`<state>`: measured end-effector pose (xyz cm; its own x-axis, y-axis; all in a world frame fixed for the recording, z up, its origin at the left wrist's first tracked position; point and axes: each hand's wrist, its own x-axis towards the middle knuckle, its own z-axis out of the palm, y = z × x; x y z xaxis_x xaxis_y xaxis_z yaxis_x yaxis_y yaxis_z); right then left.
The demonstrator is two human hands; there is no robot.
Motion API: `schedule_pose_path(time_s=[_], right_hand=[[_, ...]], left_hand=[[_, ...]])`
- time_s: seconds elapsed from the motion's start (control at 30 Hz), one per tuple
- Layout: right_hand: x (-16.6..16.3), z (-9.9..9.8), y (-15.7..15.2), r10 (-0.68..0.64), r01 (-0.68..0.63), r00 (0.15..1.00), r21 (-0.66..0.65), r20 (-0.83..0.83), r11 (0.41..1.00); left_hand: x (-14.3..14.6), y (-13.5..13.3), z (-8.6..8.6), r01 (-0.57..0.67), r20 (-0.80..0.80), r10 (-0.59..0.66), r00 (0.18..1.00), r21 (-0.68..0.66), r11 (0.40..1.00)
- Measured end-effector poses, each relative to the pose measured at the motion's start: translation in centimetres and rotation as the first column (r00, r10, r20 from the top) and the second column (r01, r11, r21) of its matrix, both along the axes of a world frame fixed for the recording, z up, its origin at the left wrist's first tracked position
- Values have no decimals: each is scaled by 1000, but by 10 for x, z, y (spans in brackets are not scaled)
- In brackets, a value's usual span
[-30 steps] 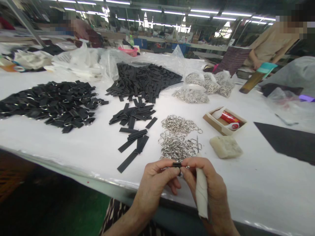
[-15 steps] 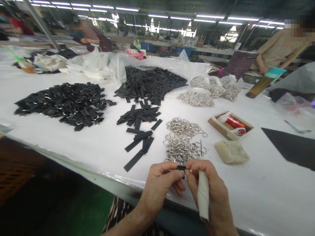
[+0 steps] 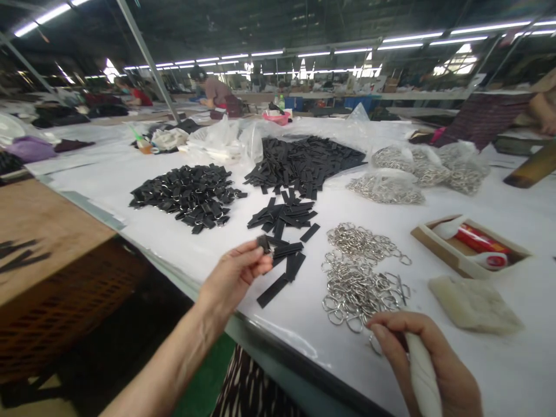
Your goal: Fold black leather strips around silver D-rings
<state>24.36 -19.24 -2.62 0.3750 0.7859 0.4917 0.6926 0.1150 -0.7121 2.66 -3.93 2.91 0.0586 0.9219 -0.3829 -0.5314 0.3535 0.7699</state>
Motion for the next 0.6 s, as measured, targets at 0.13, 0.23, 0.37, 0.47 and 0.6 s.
schedule_pose_path(time_s=[0.13, 0.23, 0.37, 0.47, 0.6], right_hand=[[-3, 3, 0, -7, 7, 999, -3, -36, 1000], [-7, 3, 3, 10, -11, 999, -36, -41, 999], [-10, -4, 6, 43, -42, 999, -30, 15, 999], [-6, -17, 4, 102, -102, 987, -3, 123, 995], [3, -34, 4, 128, -135, 967, 18, 220, 991]], left_hand=[[-37, 37, 23, -284, 48, 281, 959, 86, 955], [-40, 36, 15, -321, 48, 318, 947, 100, 942], [-27, 27, -9, -243, -18, 247, 969, 105, 964], [-28, 32, -14, -263, -72, 282, 957, 207, 942], [-36, 30, -11, -70, -369, 242, 897, 422, 904]])
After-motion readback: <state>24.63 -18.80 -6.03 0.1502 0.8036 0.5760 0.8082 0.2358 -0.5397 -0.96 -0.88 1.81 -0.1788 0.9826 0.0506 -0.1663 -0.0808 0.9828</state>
